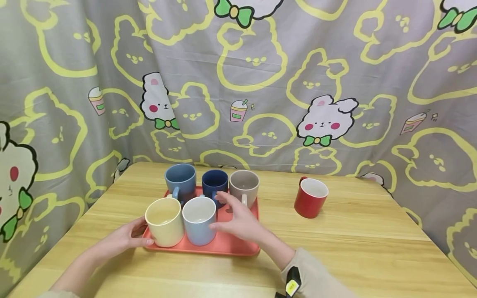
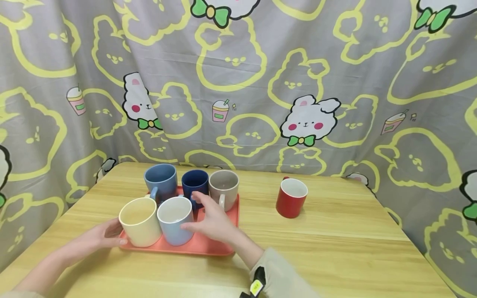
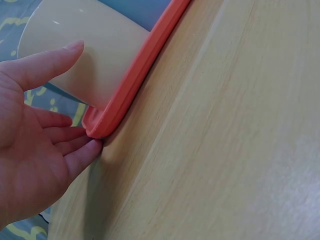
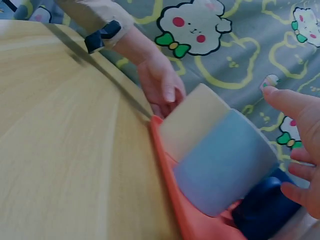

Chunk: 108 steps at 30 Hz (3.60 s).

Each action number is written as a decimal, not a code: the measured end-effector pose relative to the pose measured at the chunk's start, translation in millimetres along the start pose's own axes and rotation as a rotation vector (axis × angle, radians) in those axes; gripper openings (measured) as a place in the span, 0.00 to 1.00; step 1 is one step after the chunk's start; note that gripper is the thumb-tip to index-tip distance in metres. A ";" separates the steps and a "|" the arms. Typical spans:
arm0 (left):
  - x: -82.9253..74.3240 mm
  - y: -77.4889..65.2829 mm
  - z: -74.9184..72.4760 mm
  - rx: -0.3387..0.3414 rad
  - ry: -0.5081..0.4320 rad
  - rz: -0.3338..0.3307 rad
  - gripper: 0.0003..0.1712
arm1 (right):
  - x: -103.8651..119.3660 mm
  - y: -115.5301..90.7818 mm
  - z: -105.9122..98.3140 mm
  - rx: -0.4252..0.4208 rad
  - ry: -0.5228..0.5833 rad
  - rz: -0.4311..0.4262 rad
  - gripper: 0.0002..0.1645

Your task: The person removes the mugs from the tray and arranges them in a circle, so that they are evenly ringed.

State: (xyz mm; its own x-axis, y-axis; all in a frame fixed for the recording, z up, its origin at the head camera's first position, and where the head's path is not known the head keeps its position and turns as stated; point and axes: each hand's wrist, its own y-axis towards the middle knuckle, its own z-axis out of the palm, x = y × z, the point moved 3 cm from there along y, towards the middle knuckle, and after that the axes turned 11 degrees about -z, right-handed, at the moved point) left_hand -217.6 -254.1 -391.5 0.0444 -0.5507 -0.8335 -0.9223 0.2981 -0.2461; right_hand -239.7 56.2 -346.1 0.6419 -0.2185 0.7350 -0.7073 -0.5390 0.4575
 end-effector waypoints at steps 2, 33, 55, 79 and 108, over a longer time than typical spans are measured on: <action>0.0 -0.2 0.1 -0.002 0.002 -0.005 0.48 | -3.6 1.1 8.2 0.013 -0.009 0.042 0.49; 0.8 -0.1 0.2 -0.002 0.015 0.006 0.46 | -8.3 14.0 49.1 -0.156 -0.188 0.158 0.56; 2.4 0.5 -2.5 -0.033 0.012 0.040 0.46 | 0.3 -5.0 29.9 -0.162 -0.150 0.096 0.52; 1.7 1.7 -0.6 -0.007 0.012 0.021 0.46 | 32.9 -78.1 -45.2 -0.145 -0.075 -0.046 0.52; 3.5 1.3 -3.6 0.022 -0.006 -0.054 0.47 | -13.8 -180.7 -191.4 -0.519 -0.482 0.329 0.50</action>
State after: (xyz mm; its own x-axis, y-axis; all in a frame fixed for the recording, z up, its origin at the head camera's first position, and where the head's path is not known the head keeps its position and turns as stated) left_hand -220.1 -258.4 -393.0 0.0964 -0.5614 -0.8219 -0.9100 0.2848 -0.3013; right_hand -177.4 312.2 -343.1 0.3488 -0.6948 0.6290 -0.8554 0.0382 0.5165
